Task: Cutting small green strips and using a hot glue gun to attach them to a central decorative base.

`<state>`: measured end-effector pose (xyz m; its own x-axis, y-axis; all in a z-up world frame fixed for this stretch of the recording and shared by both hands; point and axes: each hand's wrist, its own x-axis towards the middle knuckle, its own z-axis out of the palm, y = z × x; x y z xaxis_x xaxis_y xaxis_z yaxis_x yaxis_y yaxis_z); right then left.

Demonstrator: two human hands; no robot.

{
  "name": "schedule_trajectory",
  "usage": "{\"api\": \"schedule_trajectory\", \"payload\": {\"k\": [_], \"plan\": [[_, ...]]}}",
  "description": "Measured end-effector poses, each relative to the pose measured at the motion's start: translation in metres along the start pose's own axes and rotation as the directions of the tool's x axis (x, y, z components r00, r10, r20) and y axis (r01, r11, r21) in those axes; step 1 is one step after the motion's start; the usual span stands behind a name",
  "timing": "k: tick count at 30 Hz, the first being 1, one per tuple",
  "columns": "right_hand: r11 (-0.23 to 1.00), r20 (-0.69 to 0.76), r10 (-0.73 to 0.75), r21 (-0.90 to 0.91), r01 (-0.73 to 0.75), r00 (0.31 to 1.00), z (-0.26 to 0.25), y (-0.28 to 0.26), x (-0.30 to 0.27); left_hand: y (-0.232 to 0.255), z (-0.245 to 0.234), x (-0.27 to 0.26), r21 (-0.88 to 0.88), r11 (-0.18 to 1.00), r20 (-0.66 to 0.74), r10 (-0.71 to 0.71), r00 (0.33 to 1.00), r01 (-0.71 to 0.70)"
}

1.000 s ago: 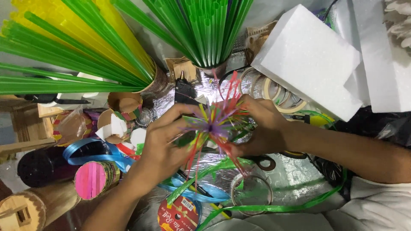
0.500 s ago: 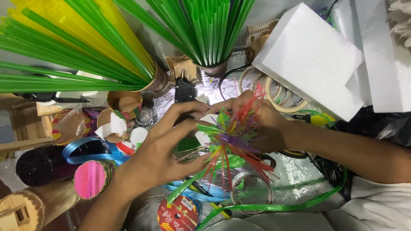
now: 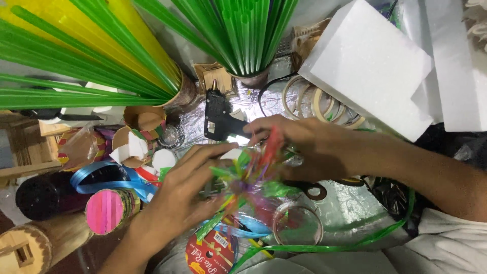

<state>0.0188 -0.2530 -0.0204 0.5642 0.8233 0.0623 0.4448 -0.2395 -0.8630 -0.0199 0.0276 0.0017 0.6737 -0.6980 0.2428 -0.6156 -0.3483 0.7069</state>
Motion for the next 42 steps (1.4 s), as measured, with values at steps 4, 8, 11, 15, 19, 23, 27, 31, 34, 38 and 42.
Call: {"api": "schedule_trajectory", "payload": {"k": [4,8,11,15,19,23,27,31,34,38,42], "plan": [[0.960,-0.095,0.117,-0.245,-0.137,0.989,0.001,0.010,0.002,-0.005,0.009,-0.011,-0.028,0.998,0.025,0.051,0.998,-0.050],[0.888,-0.154,0.062,-0.444,-0.125,0.986,0.018,0.020,0.014,0.008,0.001,-0.020,-0.251,0.914,0.006,-0.327,0.945,0.318],[0.692,-0.200,0.131,-0.683,-0.234,0.971,0.049,0.048,0.028,0.007,-0.002,-0.016,-0.100,0.947,-0.128,-0.318,0.940,0.307],[0.581,-0.252,0.289,-0.721,-0.379,0.923,0.050,0.041,0.052,0.002,0.000,-0.029,0.139,0.780,-0.221,-0.577,0.786,0.611],[0.614,-0.224,0.376,-0.667,-0.422,0.899,0.046,0.041,0.060,0.009,-0.005,-0.023,0.071,0.883,-0.350,-0.413,0.841,0.463],[0.621,-0.205,0.346,-0.682,-0.387,0.915,0.043,0.044,0.052,-0.008,0.003,-0.055,0.074,0.901,-0.438,-0.355,0.826,0.427],[0.623,-0.276,0.102,-0.731,-0.278,0.956,0.029,0.026,0.026,0.002,-0.012,-0.057,0.047,0.886,-0.373,-0.413,0.831,0.461],[0.788,-0.381,-0.345,-0.614,0.045,0.858,0.022,0.031,0.000,0.002,-0.010,-0.062,-0.259,0.791,-0.317,-0.612,0.724,0.555],[0.833,-0.388,-0.475,-0.488,0.261,0.790,0.020,0.042,-0.012,0.014,-0.012,-0.037,-0.001,0.903,-0.357,-0.402,0.843,0.429],[0.758,-0.548,-0.493,0.111,0.643,0.676,0.036,0.090,-0.043,0.009,0.006,-0.012,-0.092,0.955,-0.296,-0.298,0.908,0.284],[0.905,-0.569,-0.281,0.111,0.411,0.772,0.048,0.120,-0.089,-0.019,0.034,-0.010,0.059,0.911,-0.202,-0.390,0.898,0.409]]}}
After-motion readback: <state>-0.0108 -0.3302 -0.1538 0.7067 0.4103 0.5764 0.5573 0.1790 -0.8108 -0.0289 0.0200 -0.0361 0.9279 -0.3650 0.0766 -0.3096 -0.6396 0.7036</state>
